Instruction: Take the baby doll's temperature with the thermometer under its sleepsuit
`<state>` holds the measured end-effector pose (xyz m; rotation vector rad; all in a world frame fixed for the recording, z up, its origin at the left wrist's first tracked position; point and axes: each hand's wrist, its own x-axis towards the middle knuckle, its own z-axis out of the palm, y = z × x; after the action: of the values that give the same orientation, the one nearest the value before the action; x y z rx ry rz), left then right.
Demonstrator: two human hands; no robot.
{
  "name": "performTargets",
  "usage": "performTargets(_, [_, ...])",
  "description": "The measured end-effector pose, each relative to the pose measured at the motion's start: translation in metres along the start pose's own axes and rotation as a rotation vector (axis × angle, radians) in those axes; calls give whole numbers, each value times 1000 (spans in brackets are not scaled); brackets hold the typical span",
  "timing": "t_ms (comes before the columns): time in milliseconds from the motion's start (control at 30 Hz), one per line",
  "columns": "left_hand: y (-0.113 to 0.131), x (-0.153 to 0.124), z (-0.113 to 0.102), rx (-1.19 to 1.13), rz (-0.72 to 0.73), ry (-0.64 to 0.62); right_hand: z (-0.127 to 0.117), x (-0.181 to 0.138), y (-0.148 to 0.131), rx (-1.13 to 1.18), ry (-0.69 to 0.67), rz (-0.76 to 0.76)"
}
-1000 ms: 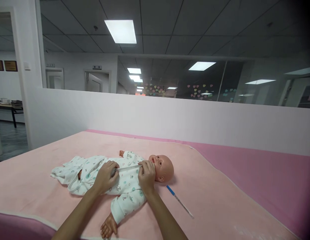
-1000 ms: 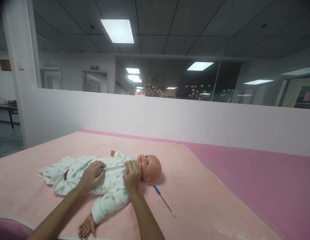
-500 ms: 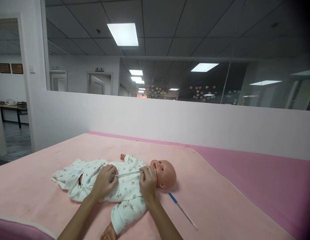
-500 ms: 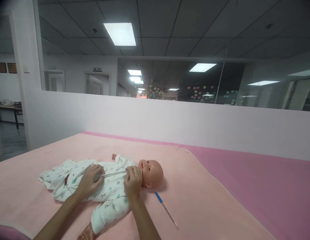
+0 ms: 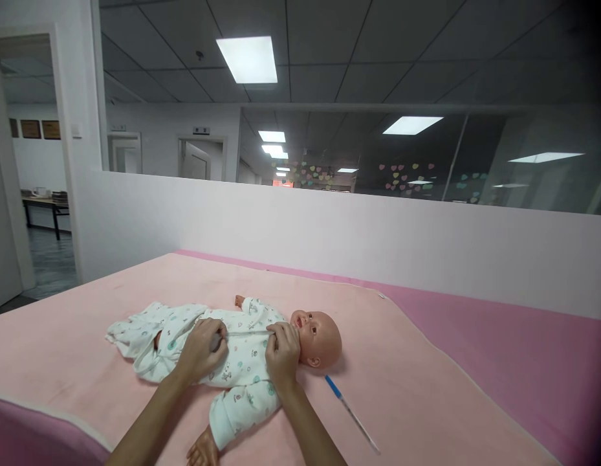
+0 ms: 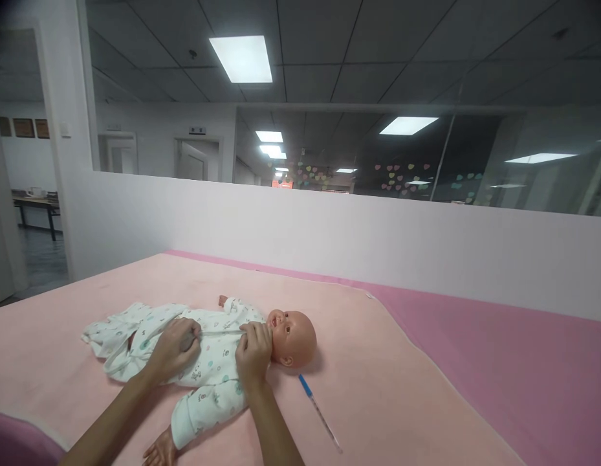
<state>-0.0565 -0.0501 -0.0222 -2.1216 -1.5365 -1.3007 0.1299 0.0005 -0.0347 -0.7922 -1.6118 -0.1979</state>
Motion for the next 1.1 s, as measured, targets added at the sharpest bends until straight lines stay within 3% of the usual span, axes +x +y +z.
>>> performTargets(367, [5, 0, 1, -14, 60, 32, 0, 2, -2, 28, 0, 19])
performTargets(833, [-5, -1, 4, -51, -36, 50, 0, 2, 2, 7, -7, -26])
performTargets(1100, [-2, 1, 0, -3, 31, 35, -2, 0, -1, -3, 1, 11])
